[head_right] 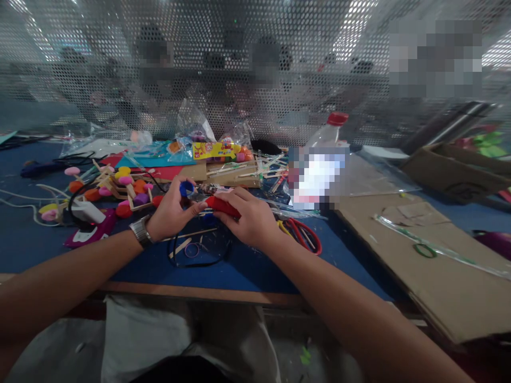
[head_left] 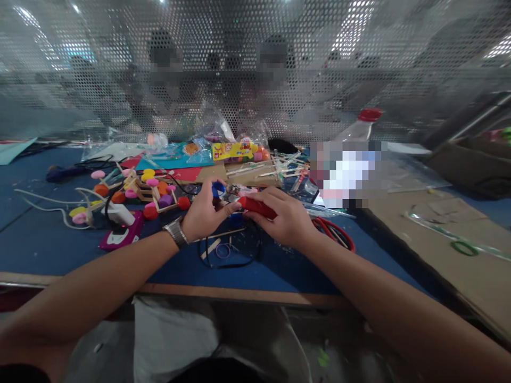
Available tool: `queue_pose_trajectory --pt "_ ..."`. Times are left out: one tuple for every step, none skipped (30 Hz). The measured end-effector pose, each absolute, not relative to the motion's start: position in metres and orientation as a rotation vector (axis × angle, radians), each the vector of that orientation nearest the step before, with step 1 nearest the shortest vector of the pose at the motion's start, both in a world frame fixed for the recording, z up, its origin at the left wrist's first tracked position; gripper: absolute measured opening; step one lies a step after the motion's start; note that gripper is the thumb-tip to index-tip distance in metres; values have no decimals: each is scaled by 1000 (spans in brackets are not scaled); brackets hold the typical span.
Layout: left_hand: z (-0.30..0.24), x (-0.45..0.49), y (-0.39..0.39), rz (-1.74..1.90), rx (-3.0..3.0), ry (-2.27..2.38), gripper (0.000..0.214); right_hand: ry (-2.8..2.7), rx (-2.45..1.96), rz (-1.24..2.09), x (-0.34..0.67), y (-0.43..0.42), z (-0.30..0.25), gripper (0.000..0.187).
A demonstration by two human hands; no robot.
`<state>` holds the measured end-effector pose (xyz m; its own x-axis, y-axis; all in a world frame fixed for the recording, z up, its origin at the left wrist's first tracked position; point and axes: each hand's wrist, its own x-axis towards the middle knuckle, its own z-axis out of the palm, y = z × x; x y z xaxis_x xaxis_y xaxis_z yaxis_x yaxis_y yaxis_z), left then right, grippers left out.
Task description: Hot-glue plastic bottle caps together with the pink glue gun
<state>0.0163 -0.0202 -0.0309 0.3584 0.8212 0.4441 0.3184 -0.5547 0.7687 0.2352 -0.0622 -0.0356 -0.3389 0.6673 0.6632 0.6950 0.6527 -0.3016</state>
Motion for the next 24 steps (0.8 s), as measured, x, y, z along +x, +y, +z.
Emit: queue_pose_trajectory --pt "-30 16 -20 1148 2067 990 63 -2074 -1054 -45 235 -63 -35 33" --pt "-30 15 -19 1153 2085 994 63 -2074 -1051 -45 235 -63 -35 32" --pt "-29 15 -19 1156 2105 996 63 -2074 -1045 -46 235 -63 -35 32" --pt "-29 14 -18 1158 2123 997 62 -2075 -1041 -44 235 -64 -35 32" --pt "-29 14 -18 1157 2142 998 62 -2077 -1038 -42 235 -64 -35 31" --pt "-29 13 -17 1155 2159 998 61 -2078 -1036 -39 235 -64 -35 31" --pt "-29 13 -16 1153 2177 999 61 -2080 -1036 -36 235 -64 -35 31" --pt "-29 12 -15 1153 2192 1001 61 -2080 -1037 -32 235 -64 -35 31" --pt "-29 12 -15 1155 2205 1006 62 -2080 -1037 -29 235 -64 -35 31" --pt "-29 12 -14 1158 2213 1014 62 -2079 -1039 -26 235 -64 -35 31" --pt "-29 12 -14 1159 2217 1022 63 -2079 -1041 -24 235 -64 -35 31" --pt "-29 12 -14 1161 2217 1030 64 -2081 -1044 -23 235 -64 -35 31" --pt "-29 12 -14 1163 2214 1036 64 -2081 -1047 -23 235 -64 -35 31" --pt "-28 13 -14 1163 2211 1041 63 -2080 -1048 -26 235 -64 -35 31" --pt "-28 13 -14 1165 2209 1046 61 -2077 -1047 -30 235 -64 -35 31" --pt "-28 13 -15 1167 2207 1053 60 -2073 -1044 -34 235 -63 -36 32" --pt "-27 13 -15 1168 2205 1062 58 -2071 -1040 -35 235 -63 -36 32" --pt "-26 14 -16 1171 2201 1071 57 -2070 -1037 -33 235 -63 -36 33" --pt "-26 14 -17 1174 2196 1080 56 -2070 -1035 -29 235 -63 -36 33" --pt "-25 14 -17 1176 2190 1086 56 -2071 -1035 -22 235 -63 -36 33" --pt "-25 14 -18 1179 2183 1089 56 -2071 -1036 -15 235 -63 -36 33" --pt "-24 14 -18 1182 2177 1091 56 -2070 -1037 -10 235 -63 -36 33" --pt "-24 14 -18 1182 2174 1091 56 -2069 -1039 -7 234 -63 -36 33" --pt "-24 14 -18 1182 2174 1091 55 -2068 -1040 -6 234 -63 -36 33"
